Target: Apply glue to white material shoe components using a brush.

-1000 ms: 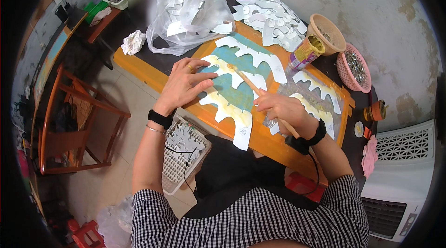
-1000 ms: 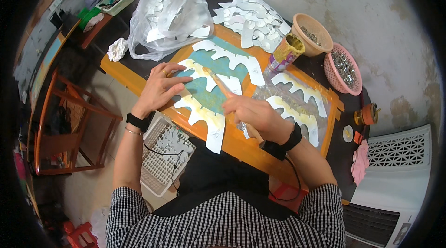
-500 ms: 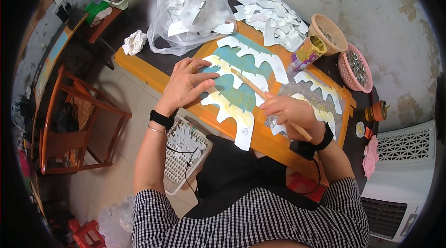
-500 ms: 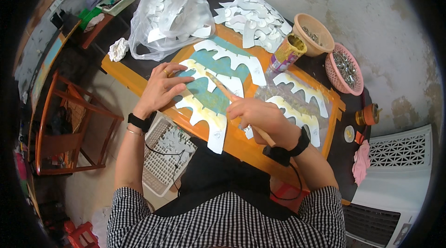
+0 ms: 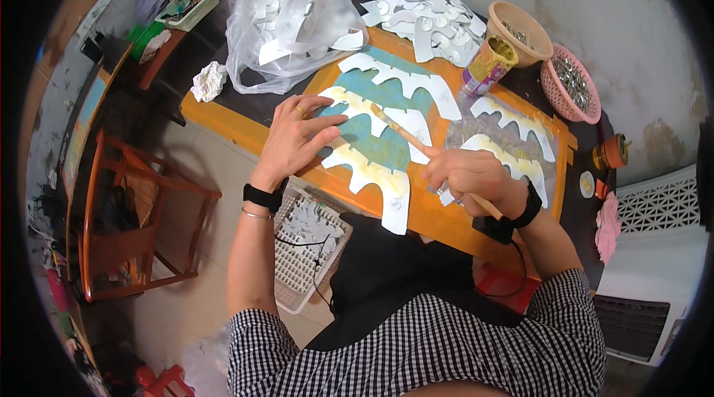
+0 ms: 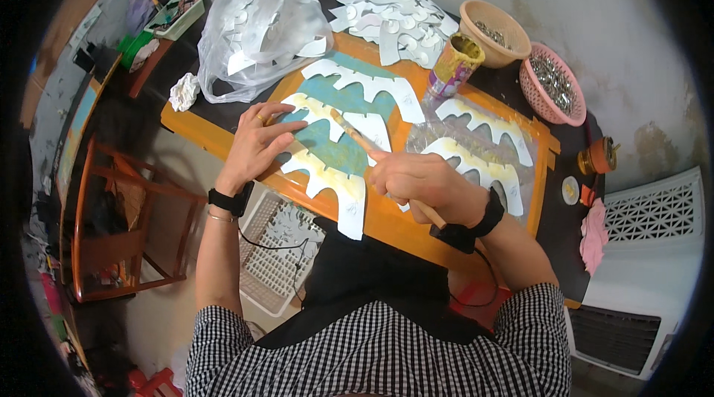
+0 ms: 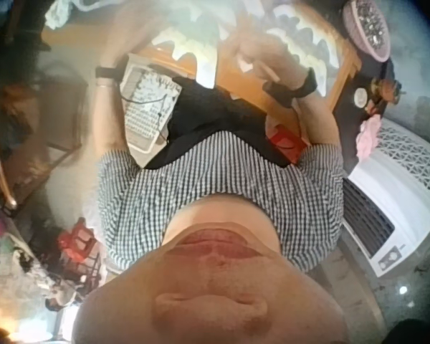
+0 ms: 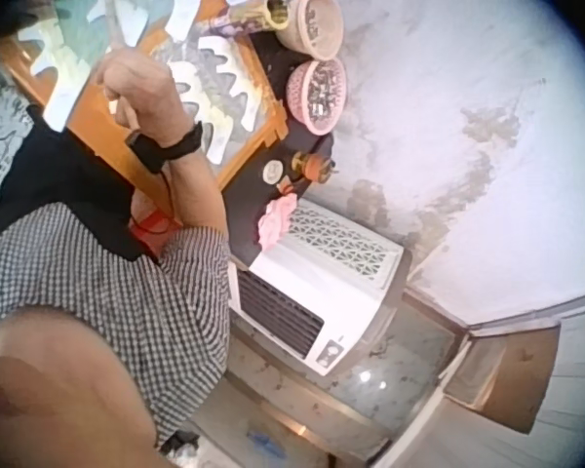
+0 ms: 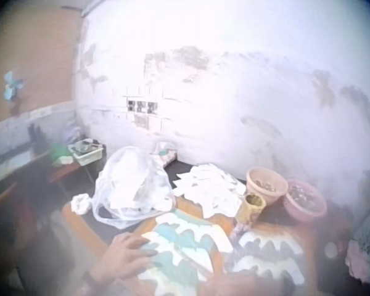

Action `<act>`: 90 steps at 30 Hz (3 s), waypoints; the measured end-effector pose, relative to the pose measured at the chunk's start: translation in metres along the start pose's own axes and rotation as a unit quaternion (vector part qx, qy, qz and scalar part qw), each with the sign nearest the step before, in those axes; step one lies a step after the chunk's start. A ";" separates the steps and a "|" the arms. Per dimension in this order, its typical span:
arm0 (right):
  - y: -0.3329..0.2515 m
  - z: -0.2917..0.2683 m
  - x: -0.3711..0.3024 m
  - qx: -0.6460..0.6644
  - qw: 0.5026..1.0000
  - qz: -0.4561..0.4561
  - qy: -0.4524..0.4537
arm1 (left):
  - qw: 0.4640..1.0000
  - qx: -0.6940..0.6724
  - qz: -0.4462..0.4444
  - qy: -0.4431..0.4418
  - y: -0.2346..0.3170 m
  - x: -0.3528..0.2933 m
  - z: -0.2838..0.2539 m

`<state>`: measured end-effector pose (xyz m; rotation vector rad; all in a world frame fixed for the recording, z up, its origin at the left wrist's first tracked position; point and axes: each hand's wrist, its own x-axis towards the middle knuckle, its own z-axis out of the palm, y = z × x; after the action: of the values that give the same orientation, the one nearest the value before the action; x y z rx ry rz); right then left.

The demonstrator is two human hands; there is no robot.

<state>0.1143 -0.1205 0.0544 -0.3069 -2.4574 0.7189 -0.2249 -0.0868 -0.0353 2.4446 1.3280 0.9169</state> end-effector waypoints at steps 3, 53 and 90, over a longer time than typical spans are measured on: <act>-0.002 0.002 -0.008 0.025 1.000 0.004 -0.001 | 1.000 0.001 -0.014 -0.017 0.001 0.001 -0.002; 0.066 -0.185 -0.028 0.031 0.869 0.188 0.457 | 1.000 -0.019 -0.015 -0.011 0.005 0.004 0.003; 0.001 -0.078 -0.019 0.120 0.862 0.093 0.484 | 0.999 -0.010 -0.025 -0.034 0.007 0.005 -0.005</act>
<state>0.1742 -0.0927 0.1001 -0.6317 -1.3776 0.6998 -0.2213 -0.0869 -0.0265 2.3935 1.3430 0.8246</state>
